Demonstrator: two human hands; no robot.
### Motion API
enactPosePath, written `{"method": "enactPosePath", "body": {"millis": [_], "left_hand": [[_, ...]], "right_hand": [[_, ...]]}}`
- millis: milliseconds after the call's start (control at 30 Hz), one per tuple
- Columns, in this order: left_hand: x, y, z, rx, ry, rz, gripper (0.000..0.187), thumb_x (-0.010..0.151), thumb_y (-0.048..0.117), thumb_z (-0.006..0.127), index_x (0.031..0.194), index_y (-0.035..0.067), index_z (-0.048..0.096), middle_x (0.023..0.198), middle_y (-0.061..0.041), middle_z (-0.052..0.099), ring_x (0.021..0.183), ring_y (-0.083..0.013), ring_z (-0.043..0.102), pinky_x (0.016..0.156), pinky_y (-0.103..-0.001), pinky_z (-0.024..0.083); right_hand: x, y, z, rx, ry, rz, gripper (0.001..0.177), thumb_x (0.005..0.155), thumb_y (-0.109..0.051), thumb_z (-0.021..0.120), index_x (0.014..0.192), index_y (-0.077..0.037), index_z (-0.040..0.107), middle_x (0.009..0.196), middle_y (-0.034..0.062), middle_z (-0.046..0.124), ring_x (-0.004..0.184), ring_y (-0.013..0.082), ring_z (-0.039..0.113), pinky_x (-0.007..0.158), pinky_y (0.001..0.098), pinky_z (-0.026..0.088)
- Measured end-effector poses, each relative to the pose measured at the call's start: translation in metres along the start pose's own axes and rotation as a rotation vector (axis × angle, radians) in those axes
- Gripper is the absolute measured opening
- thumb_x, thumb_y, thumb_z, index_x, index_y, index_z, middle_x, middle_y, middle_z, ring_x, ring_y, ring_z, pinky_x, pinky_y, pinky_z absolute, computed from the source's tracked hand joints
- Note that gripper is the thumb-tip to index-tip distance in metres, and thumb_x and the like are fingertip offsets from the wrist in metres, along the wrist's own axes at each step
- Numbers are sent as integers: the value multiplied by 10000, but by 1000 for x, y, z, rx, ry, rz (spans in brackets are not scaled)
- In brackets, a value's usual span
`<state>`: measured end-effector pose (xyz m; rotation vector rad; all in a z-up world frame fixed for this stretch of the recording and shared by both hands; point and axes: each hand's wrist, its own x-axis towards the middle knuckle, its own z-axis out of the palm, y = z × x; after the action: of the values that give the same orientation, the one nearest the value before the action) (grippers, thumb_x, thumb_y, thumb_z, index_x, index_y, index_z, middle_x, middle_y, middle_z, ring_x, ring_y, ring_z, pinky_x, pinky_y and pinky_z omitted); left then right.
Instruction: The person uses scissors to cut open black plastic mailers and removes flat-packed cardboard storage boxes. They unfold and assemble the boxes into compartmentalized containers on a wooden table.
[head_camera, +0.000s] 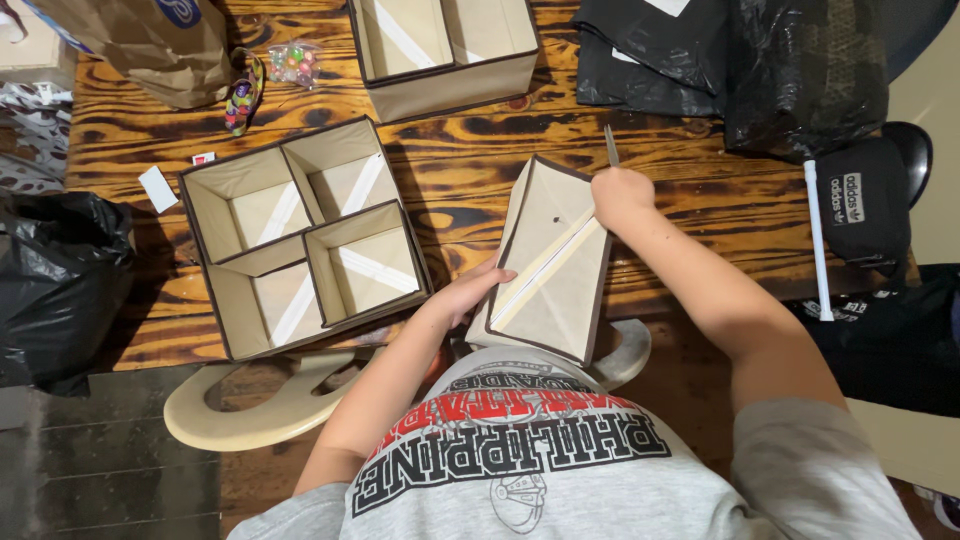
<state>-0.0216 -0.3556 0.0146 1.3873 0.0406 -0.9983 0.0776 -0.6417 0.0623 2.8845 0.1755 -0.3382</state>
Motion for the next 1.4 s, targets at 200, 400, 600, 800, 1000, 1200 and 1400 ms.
{"method": "enactPosePath", "body": {"millis": [200, 400, 600, 800, 1000, 1200, 1400], "left_hand": [[-3, 5, 1, -12, 35, -50, 853, 812, 440, 637, 1599, 297, 340, 1466, -129, 556, 1286, -285, 541, 974, -423, 489], [-12, 13, 4, -4, 37, -79, 842, 805, 442, 622, 1589, 292, 352, 1446, -129, 569, 1261, -293, 553, 956, -433, 493], [-2, 1, 3, -27, -10, 40, 817, 846, 404, 633, 1590, 210, 357, 1477, -114, 553, 1324, -251, 522, 1077, -349, 415], [0, -6, 0, -13, -15, 67, 818, 854, 410, 631, 1593, 190, 358, 1506, -102, 527, 1358, -232, 486, 1096, -332, 385], [4, -6, -2, 7, 47, -11, 870, 845, 454, 635, 1610, 191, 312, 1529, -120, 506, 1386, -244, 468, 1100, -335, 375], [6, -7, 2, -65, 40, 147, 918, 845, 448, 637, 1626, 186, 232, 1592, -141, 438, 1425, -244, 434, 1137, -326, 351], [-4, 2, -8, -169, 170, 49, 842, 850, 452, 544, 1614, 273, 239, 1531, -135, 483, 1335, -302, 513, 1015, -495, 435]], "right_hand": [[5, 6, 8, 3, -1, 14, 167, 870, -34, 654, 960, -42, 795, 964, 186, 768, 908, 346, 753, 730, 427, 616], [-1, 10, -5, 42, -121, 56, 185, 852, -66, 664, 977, -24, 794, 985, 195, 758, 940, 355, 740, 750, 438, 607], [-6, -2, -4, -107, -127, 69, 193, 880, -73, 646, 992, -69, 803, 989, 137, 780, 911, 299, 764, 658, 418, 619], [-8, -3, -9, -149, -131, -19, 209, 913, -113, 606, 1001, -113, 796, 1012, 103, 782, 922, 273, 768, 670, 414, 609], [-73, -72, -28, 181, -290, -285, 270, 877, -188, 586, 1089, -163, 752, 1012, 124, 747, 922, 344, 728, 777, 502, 583], [-161, -142, -34, 650, -203, -784, 142, 917, -176, 623, 892, -61, 702, 834, 144, 727, 798, 331, 711, 733, 445, 557], [-125, -77, 7, 1447, 51, -150, 139, 914, -148, 632, 1000, -64, 701, 887, 86, 753, 812, 215, 720, 726, 317, 591]]}}
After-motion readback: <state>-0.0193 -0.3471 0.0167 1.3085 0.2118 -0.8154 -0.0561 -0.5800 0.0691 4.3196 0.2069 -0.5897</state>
